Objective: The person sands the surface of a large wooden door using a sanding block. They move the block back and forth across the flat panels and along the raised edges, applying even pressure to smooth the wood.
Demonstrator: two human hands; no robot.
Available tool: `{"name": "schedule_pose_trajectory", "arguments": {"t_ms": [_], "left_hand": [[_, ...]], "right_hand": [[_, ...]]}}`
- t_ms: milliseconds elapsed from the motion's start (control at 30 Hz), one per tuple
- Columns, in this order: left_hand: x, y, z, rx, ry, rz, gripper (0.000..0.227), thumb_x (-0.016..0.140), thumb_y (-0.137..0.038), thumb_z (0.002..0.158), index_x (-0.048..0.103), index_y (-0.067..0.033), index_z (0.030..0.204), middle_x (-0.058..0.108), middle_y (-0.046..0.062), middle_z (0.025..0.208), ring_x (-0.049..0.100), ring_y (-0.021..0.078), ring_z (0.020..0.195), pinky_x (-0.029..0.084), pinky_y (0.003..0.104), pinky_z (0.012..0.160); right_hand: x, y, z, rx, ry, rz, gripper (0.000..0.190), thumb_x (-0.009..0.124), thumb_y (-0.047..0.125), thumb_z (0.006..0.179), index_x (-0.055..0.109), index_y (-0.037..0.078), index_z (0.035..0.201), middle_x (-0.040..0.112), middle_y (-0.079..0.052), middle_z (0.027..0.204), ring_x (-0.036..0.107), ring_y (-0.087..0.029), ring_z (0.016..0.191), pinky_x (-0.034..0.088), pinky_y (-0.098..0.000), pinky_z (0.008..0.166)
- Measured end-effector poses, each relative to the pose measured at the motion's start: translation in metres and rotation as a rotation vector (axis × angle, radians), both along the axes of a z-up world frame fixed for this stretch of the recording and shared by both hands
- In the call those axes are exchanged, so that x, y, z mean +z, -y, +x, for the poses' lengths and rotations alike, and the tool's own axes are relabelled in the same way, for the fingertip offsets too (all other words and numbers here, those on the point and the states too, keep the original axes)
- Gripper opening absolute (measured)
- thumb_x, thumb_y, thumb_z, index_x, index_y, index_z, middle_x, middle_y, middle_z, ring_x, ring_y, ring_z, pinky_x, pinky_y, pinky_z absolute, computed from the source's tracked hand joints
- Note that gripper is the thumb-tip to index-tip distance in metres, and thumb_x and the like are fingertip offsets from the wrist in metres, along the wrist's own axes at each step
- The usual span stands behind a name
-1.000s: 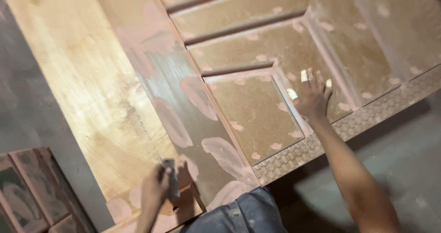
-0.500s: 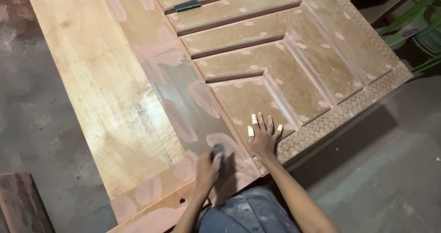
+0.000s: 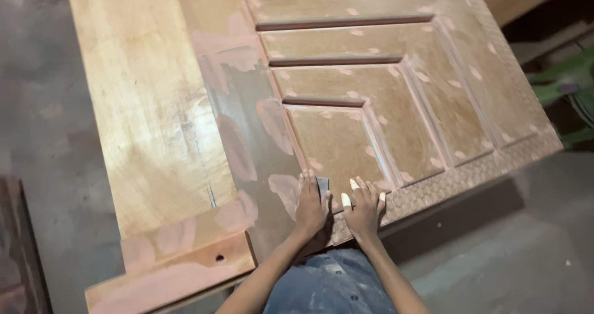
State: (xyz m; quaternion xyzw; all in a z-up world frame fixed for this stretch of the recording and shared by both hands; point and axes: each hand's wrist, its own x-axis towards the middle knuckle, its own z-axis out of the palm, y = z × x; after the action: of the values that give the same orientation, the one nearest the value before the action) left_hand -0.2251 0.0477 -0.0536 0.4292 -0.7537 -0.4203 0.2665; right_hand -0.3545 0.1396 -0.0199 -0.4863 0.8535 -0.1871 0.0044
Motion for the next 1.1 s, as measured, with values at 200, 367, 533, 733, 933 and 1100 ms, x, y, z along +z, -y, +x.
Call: {"name": "schedule_pose_trajectory", "arguments": {"t_ms": [200, 367, 533, 733, 933, 1100], "left_hand": [[0.045, -0.031, -0.012, 0.231, 0.109, 0.255, 0.076, 0.067, -0.020, 0.088, 0.035, 0.0003, 0.154, 0.045, 0.025, 0.147, 0.040, 0.0416, 0.140, 0.034, 0.048, 0.118], [0.040, -0.040, -0.021, 0.401, 0.028, -0.029, 0.067, 0.068, -0.013, 0.088, 0.040, 0.0071, 0.145, 0.040, 0.030, 0.151, 0.035, 0.0483, 0.143, 0.030, 0.052, 0.118], [0.042, -0.064, -0.034, 0.528, -0.049, 0.050, 0.047, 0.059, -0.004, 0.095, 0.051, 0.0064, 0.140, 0.054, 0.027, 0.144, 0.048, 0.0445, 0.136, 0.040, 0.047, 0.112], [0.060, -0.080, -0.044, 0.718, -0.360, 0.053, 0.047, 0.052, 0.006, 0.092, 0.058, 0.0018, 0.138, 0.065, 0.022, 0.136, 0.064, 0.0351, 0.127, 0.051, 0.039, 0.102], [0.056, -0.058, -0.055, 0.840, -0.287, 0.395, 0.044, 0.052, 0.002, 0.097, 0.063, -0.0069, 0.139, 0.071, 0.020, 0.124, 0.072, 0.0335, 0.108, 0.054, 0.036, 0.091], [0.049, -0.045, -0.052, 0.801, -0.267, 0.281, 0.054, 0.048, 0.010, 0.092, 0.061, -0.0061, 0.141, 0.070, 0.023, 0.120, 0.069, 0.0392, 0.109, 0.054, 0.040, 0.092]], "right_hand": [[0.007, 0.001, -0.048, 0.255, -0.011, -0.007, 0.045, 0.065, 0.028, 0.092, 0.064, 0.009, 0.132, 0.059, -0.010, 0.142, 0.046, -0.033, 0.138, 0.019, -0.0602, 0.118], [0.008, 0.027, -0.068, 0.432, 0.032, -0.066, 0.040, 0.066, 0.024, 0.090, 0.068, 0.010, 0.127, 0.060, -0.013, 0.140, 0.046, -0.036, 0.137, 0.022, -0.0565, 0.117], [0.008, 0.042, -0.082, 0.575, 0.122, -0.028, 0.034, 0.067, 0.022, 0.090, 0.071, 0.010, 0.121, 0.062, -0.013, 0.138, 0.047, -0.035, 0.137, 0.021, -0.0582, 0.117], [0.008, 0.057, -0.085, 0.659, 0.138, -0.059, 0.034, 0.067, 0.021, 0.090, 0.070, 0.008, 0.121, 0.062, -0.015, 0.138, 0.048, -0.035, 0.137, 0.019, -0.0594, 0.118], [0.009, 0.091, -0.076, 0.632, 0.142, -0.079, 0.031, 0.066, 0.019, 0.092, 0.070, 0.007, 0.120, 0.061, -0.015, 0.138, 0.049, -0.035, 0.137, 0.019, -0.0588, 0.120], [0.001, 0.157, -0.077, 0.640, 0.084, -0.131, 0.031, 0.063, 0.017, 0.097, 0.067, 0.007, 0.127, 0.060, -0.014, 0.141, 0.048, -0.034, 0.140, 0.019, -0.0589, 0.124]]}}
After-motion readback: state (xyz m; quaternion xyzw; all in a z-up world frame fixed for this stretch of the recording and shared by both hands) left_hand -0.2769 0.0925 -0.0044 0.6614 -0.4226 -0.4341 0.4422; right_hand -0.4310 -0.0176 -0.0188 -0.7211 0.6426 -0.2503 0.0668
